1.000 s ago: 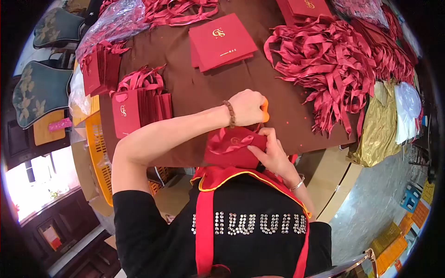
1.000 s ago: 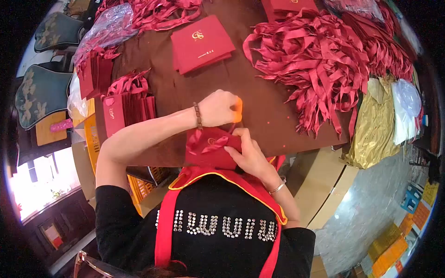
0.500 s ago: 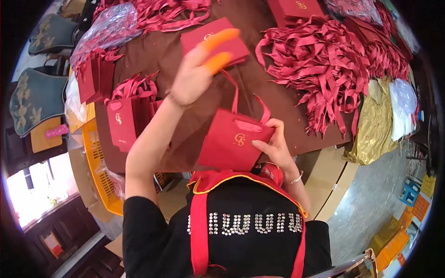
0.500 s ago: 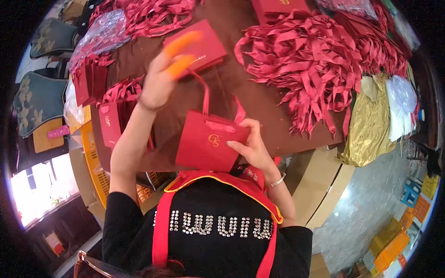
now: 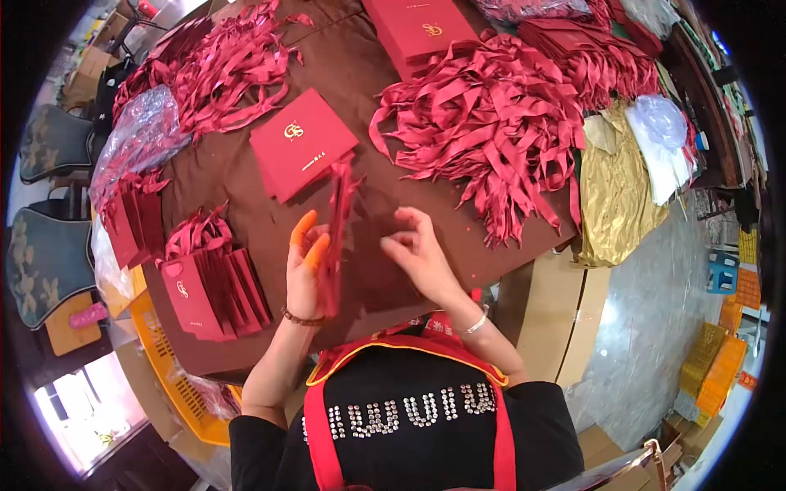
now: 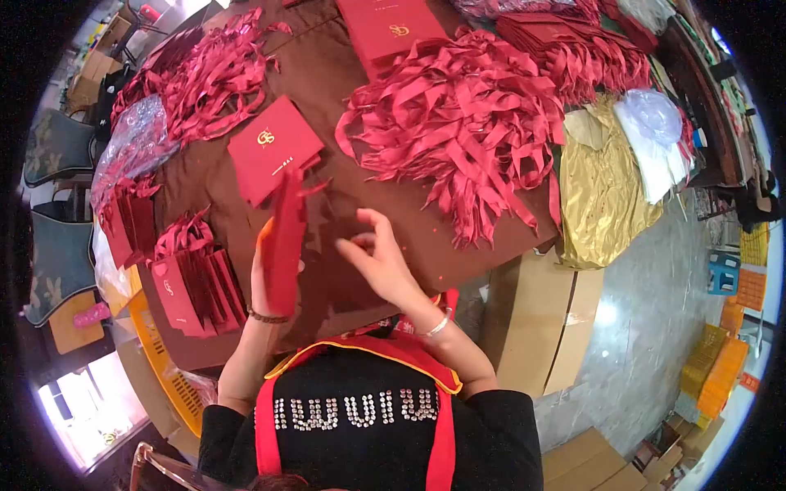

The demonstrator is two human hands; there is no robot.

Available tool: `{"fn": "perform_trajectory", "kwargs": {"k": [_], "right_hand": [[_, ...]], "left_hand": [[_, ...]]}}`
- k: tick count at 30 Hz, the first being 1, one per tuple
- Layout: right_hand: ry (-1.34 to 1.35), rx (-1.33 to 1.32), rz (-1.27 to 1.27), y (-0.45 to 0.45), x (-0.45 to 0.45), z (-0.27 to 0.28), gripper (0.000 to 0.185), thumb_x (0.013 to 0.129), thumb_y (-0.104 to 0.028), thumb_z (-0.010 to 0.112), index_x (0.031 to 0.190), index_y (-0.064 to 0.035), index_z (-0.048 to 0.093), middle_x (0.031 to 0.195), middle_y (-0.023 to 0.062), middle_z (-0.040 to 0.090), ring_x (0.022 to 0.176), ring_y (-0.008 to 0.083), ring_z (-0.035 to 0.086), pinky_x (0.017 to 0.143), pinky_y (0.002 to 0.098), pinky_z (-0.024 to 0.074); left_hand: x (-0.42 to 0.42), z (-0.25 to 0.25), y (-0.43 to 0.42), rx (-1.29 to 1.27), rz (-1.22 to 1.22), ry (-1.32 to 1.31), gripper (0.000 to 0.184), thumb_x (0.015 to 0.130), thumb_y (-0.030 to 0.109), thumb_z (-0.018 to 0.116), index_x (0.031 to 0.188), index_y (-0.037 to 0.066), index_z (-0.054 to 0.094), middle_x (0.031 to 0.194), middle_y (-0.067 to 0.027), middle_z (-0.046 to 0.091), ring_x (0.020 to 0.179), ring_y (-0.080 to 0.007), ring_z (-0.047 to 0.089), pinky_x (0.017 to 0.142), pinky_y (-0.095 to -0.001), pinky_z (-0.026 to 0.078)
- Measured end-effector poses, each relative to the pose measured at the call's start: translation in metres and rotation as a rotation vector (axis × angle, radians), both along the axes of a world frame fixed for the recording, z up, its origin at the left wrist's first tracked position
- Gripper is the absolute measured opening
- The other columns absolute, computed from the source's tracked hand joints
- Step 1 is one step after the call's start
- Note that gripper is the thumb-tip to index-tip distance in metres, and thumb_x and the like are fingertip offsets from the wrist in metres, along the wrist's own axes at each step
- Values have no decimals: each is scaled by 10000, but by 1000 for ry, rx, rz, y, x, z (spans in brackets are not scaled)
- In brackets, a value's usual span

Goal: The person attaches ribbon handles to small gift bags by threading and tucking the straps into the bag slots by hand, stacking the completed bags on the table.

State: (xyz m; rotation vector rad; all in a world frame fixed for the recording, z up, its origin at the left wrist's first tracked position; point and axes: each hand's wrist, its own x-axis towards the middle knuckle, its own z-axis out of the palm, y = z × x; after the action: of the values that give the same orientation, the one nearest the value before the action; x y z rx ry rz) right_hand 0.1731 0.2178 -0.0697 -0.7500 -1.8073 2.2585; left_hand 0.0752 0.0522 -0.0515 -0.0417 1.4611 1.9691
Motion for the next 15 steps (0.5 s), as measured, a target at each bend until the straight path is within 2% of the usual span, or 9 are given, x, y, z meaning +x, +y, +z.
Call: {"fn": "perform_trajectory", "kwargs": {"k": [1, 2, 3, 5, 7, 9, 11, 13, 15], "right_hand": [[-25, -273, 15, 7, 2, 2, 505, 874, -125, 614, 1309, -68, 363, 1245, 84, 459, 948, 146, 554, 809, 306, 475], [-51, -429, -36, 11, 6, 8, 410, 908, -85, 548, 1285, -42, 389, 1237, 93, 470, 1000, 139, 541, 843, 299, 469], [-50, -428, -39, 14, 12, -1, 410, 908, -85, 548, 1285, -42, 389, 1237, 93, 470, 1000, 139, 541, 843, 299, 469], [16, -83, -4, 18, 29, -26, 399, 901, -53, 546, 1269, -18, 396, 1230, 95, 483, 1028, 137, 536, 880, 279, 454], [12, -27, 37, 20, 41, -14, 381, 893, -16, 533, 1250, 11, 406, 1198, 92, 513, 1043, 144, 533, 912, 262, 436], [-77, 254, 30, 27, 56, -23, 310, 879, 6, 523, 1186, 11, 475, 1129, 98, 552, 1005, 170, 559, 874, 279, 451], [-62, 712, -16, 38, 61, 2, 237, 870, 22, 507, 1103, -1, 540, 1037, 121, 574, 951, 230, 590, 805, 300, 469], [-24, 1045, -80, 48, 68, 3, 197, 858, 15, 517, 1048, -12, 565, 972, 145, 571, 797, 280, 586, 712, 304, 475], [-110, 986, -98, 54, 76, 7, 175, 856, -11, 546, 1028, -8, 579, 937, 130, 589, 731, 247, 587, 670, 296, 477]], "left_hand": [[-2, -5, 9, 115, 108, 54, 410, 924, 38, 503, 1325, 76, 426, 1176, -58, 508, 1024, -143, 531, 866, -252, 453], [-2, -9, 13, -62, 123, 142, 454, 888, -43, 510, 1320, 66, 422, 1127, -36, 494, 993, -114, 514, 858, -238, 438], [-3, -13, 16, -201, 111, 299, 445, 879, -39, 520, 1305, 60, 432, 1097, -29, 497, 922, -96, 518, 804, -220, 439], [-8, -41, -2, -255, -27, 248, 437, 883, -10, 529, 1304, 68, 441, 1151, -41, 509, 925, -118, 537, 808, -236, 445], [-11, -38, -2, -283, -85, 280, 448, 872, -26, 532, 1302, 63, 442, 1151, -36, 509, 901, -112, 535, 801, -233, 444], [-9, -33, -3, -316, -144, 299, 459, 862, -42, 536, 1299, 58, 442, 1151, -32, 509, 877, -106, 534, 794, -229, 443], [-9, -26, -2, -331, -229, 403, 491, 839, -75, 545, 1301, 47, 434, 1123, -24, 526, 863, -91, 519, 778, -221, 438], [-12, -22, -2, -308, -227, 374, 466, 826, -95, 548, 1268, 28, 467, 1132, -26, 524, 852, -82, 509, 776, -217, 438], [-20, -21, 2, -418, -168, 669, 359, 829, -58, 573, 1177, 29, 556, 1100, -29, 509, 813, -77, 519, 662, -189, 435]]}}
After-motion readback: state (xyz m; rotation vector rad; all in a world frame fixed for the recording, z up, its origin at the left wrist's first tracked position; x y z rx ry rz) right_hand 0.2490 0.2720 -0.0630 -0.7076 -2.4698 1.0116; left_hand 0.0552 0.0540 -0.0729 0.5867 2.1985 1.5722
